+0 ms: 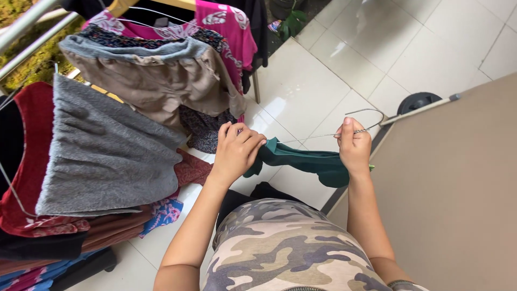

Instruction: Remove several items of clothing from hangers on a laundry drying rack.

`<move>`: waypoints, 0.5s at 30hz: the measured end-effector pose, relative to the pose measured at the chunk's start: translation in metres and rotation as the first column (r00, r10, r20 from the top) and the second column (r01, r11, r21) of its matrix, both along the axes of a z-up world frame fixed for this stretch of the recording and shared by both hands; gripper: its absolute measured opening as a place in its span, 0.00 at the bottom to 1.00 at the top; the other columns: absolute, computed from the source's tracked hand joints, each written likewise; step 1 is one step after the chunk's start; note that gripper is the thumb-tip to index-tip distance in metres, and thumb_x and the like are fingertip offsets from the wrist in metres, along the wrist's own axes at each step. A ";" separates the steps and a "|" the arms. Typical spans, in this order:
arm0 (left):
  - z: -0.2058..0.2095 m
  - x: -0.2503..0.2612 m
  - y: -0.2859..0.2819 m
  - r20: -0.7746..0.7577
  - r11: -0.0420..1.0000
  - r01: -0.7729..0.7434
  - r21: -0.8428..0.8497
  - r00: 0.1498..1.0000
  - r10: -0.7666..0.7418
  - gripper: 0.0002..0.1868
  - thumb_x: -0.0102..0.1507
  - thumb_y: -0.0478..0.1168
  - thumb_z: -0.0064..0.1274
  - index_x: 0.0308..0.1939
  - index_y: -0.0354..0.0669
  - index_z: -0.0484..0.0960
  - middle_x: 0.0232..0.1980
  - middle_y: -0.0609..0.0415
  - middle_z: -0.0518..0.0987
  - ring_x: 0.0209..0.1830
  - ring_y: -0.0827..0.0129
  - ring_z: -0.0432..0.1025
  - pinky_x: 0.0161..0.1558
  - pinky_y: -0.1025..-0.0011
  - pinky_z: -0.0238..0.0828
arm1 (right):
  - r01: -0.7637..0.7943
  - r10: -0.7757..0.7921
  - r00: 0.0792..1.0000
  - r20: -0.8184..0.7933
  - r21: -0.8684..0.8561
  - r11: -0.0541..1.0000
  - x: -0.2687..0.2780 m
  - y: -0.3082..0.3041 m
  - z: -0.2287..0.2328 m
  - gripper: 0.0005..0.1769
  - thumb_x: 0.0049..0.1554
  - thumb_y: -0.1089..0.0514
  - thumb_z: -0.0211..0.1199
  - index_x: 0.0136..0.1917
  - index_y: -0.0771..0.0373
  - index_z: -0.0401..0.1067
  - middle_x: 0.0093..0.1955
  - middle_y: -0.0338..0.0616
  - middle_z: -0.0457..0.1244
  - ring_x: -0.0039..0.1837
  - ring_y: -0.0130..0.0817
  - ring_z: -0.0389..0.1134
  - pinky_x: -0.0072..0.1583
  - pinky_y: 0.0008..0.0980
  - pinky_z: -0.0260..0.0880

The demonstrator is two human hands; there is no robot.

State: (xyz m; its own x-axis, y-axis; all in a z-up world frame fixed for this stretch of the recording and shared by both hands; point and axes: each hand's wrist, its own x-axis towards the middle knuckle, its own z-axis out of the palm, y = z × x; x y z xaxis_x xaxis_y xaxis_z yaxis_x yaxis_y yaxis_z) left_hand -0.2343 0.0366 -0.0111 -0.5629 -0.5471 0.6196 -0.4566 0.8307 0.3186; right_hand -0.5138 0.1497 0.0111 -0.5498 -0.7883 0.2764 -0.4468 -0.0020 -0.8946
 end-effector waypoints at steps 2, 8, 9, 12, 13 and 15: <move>-0.006 -0.010 0.010 0.011 1.000 0.011 0.027 1.000 -0.011 0.05 0.68 0.47 0.56 0.41 0.57 0.85 0.35 0.62 0.79 0.48 0.64 0.72 0.62 0.56 0.58 | 0.013 -0.013 1.000 -0.014 0.021 1.000 -0.008 0.012 -0.005 0.28 0.74 0.52 0.48 0.33 0.62 0.71 0.18 0.37 0.51 0.27 0.25 0.48 0.36 0.26 0.55; -0.002 -0.034 0.033 0.031 0.974 0.109 0.200 0.993 -0.118 0.09 0.66 0.50 0.58 0.37 0.52 0.84 0.31 0.60 0.78 0.36 0.64 0.72 0.50 0.62 0.61 | -0.031 0.030 1.000 0.006 0.063 0.998 -0.030 0.030 -0.015 0.27 0.72 0.54 0.50 0.32 0.60 0.72 0.17 0.36 0.50 0.26 0.25 0.47 0.35 0.26 0.55; -0.002 -0.037 0.033 0.027 0.967 0.112 0.227 0.992 -0.122 0.11 0.65 0.51 0.60 0.34 0.50 0.84 0.28 0.57 0.77 0.32 0.63 0.72 0.47 0.63 0.61 | -0.046 0.044 0.999 0.023 0.060 0.997 -0.033 0.030 -0.014 0.27 0.72 0.54 0.50 0.32 0.60 0.72 0.17 0.35 0.50 0.27 0.24 0.46 0.35 0.25 0.54; -0.013 -0.046 0.036 -0.015 0.945 0.118 0.305 0.993 -0.119 0.14 0.65 0.51 0.59 0.31 0.49 0.82 0.24 0.57 0.74 0.29 0.62 0.72 0.43 0.65 0.61 | -0.073 0.070 0.995 0.075 0.041 0.996 -0.042 0.033 -0.015 0.26 0.72 0.54 0.52 0.33 0.61 0.73 0.17 0.34 0.49 0.27 0.21 0.45 0.34 0.23 0.53; -0.014 -0.047 0.037 -0.017 0.945 0.118 0.304 0.993 -0.118 0.14 0.65 0.51 0.59 0.31 0.49 0.82 0.24 0.57 0.74 0.29 0.62 0.72 0.43 0.65 0.61 | -0.074 0.071 0.995 0.073 0.041 0.996 -0.045 0.034 -0.014 0.26 0.72 0.54 0.52 0.33 0.61 0.73 0.17 0.34 0.49 0.27 0.21 0.45 0.34 0.23 0.53; -0.015 -0.046 0.039 -0.041 0.929 0.104 0.356 0.995 -0.095 0.15 0.65 0.51 0.59 0.28 0.49 0.81 0.22 0.55 0.74 0.27 0.59 0.74 0.40 0.65 0.63 | -0.135 0.132 0.983 0.129 0.012 0.991 -0.050 0.034 -0.012 0.24 0.70 0.55 0.55 0.33 0.62 0.74 0.17 0.34 0.48 0.27 0.21 0.44 0.34 0.22 0.52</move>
